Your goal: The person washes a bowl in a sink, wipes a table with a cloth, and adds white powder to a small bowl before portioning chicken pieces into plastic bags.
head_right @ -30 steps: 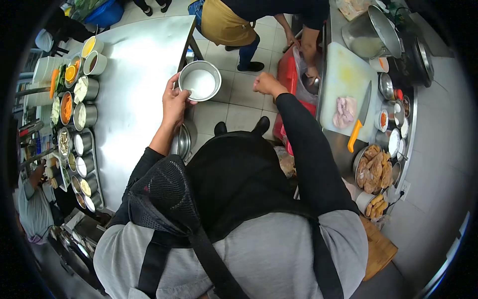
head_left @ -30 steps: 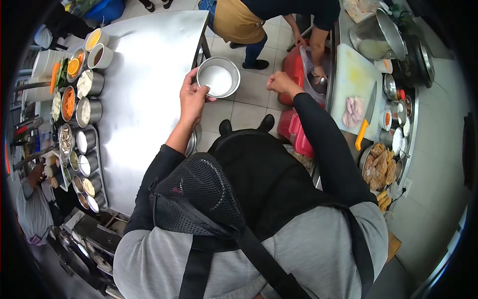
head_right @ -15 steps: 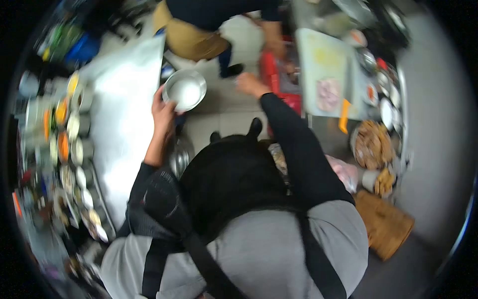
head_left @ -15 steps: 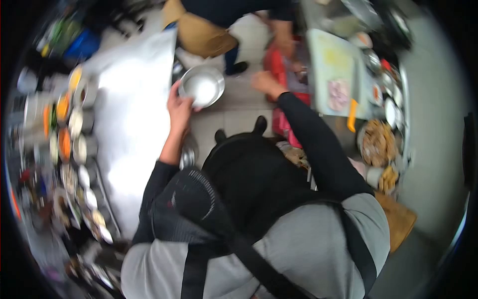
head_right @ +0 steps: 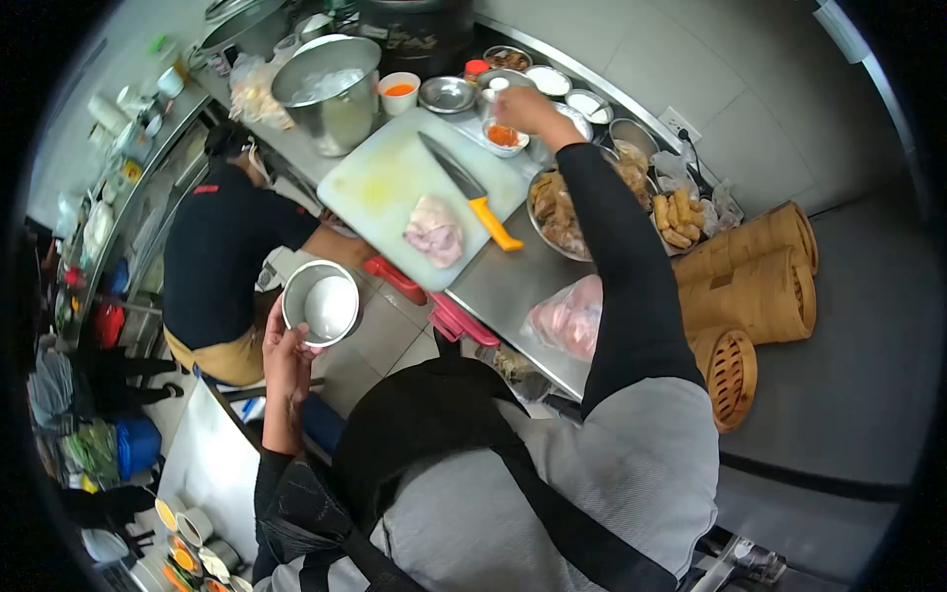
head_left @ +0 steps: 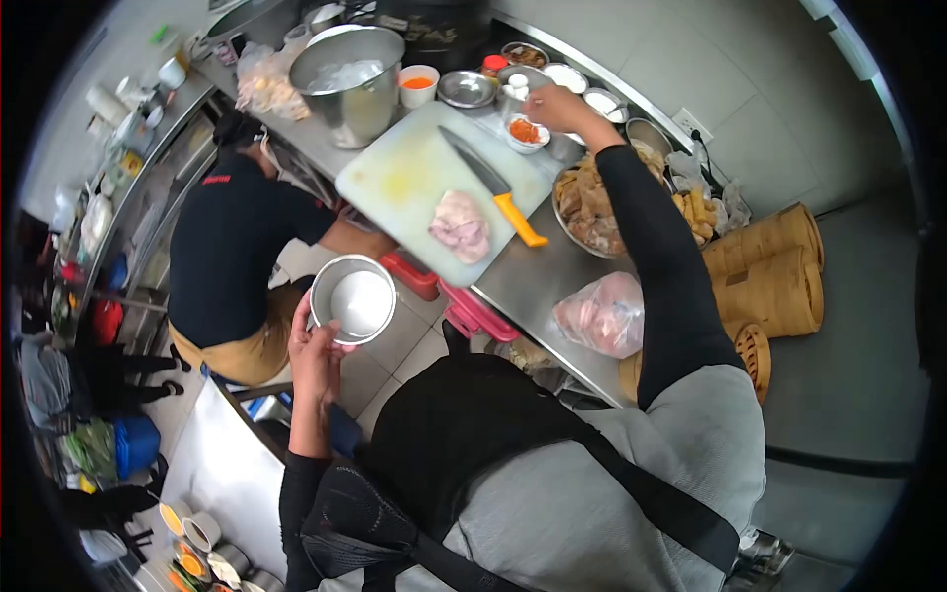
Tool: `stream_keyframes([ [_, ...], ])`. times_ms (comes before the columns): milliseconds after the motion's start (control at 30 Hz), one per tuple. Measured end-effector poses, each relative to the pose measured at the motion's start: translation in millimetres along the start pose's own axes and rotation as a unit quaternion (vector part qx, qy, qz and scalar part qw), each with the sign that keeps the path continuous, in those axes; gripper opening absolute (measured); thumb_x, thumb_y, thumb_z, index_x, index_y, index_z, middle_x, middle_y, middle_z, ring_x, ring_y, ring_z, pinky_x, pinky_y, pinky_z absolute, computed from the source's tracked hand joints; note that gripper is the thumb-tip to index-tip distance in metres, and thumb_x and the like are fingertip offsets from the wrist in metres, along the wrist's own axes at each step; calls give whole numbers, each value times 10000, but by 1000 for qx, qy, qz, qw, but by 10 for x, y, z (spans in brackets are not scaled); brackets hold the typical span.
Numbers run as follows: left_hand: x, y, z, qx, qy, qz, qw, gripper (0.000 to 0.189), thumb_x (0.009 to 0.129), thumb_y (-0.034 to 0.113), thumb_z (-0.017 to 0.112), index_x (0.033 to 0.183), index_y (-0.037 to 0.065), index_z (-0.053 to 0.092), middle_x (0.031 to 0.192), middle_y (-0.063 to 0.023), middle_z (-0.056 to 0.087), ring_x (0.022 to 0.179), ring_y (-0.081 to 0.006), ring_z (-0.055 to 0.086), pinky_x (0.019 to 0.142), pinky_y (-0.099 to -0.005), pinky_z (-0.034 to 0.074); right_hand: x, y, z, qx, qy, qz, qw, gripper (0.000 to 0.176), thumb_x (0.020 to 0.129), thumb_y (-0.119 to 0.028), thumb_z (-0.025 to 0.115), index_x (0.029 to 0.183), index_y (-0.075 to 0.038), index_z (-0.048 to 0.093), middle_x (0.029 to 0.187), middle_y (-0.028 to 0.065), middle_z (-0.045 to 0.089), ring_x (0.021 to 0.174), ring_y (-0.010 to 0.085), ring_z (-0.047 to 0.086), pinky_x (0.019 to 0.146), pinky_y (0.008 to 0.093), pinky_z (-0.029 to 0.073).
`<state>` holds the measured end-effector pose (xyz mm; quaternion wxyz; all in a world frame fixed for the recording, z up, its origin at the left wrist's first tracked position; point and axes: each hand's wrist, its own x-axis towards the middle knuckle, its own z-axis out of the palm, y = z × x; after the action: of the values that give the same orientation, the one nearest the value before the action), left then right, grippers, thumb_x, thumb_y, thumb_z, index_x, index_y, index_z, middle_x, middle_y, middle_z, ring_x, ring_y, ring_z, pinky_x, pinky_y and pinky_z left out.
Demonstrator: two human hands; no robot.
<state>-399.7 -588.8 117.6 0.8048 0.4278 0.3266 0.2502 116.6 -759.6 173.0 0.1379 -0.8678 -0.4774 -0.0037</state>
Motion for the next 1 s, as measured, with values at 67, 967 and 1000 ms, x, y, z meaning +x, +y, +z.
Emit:
stream_keyframes([
  [67, 351, 29, 307, 20, -54, -18, 998, 615, 852, -28, 552, 1435, 44, 368, 810, -39, 642, 616, -110, 642, 585, -302, 606, 29, 664, -181, -81, -121, 70, 987, 347, 740, -231, 757, 1046, -75, 709, 892, 105, 705, 831, 217, 692, 631, 344, 558],
  [967, 2824, -999, 3726, 40, -201, -187, 961, 753, 821, -49, 584, 1477, 50, 229, 736, -109, 606, 644, -257, 670, 681, -413, 621, 367, 2275, 283, 134, -156, 265, 942, 757, 579, -253, 818, 1249, 22, 598, 1207, 213, 618, 1123, 311, 595, 918, 340, 488],
  [1000, 2834, -1024, 3756, 37, -203, -187, 960, 753, 821, -49, 584, 1477, 50, 229, 736, -109, 606, 644, -257, 670, 681, -413, 621, 373, 2252, 203, 150, -161, 273, 936, 757, 576, -247, 817, 1251, 18, 598, 1203, 212, 620, 1119, 310, 596, 910, 339, 491],
])
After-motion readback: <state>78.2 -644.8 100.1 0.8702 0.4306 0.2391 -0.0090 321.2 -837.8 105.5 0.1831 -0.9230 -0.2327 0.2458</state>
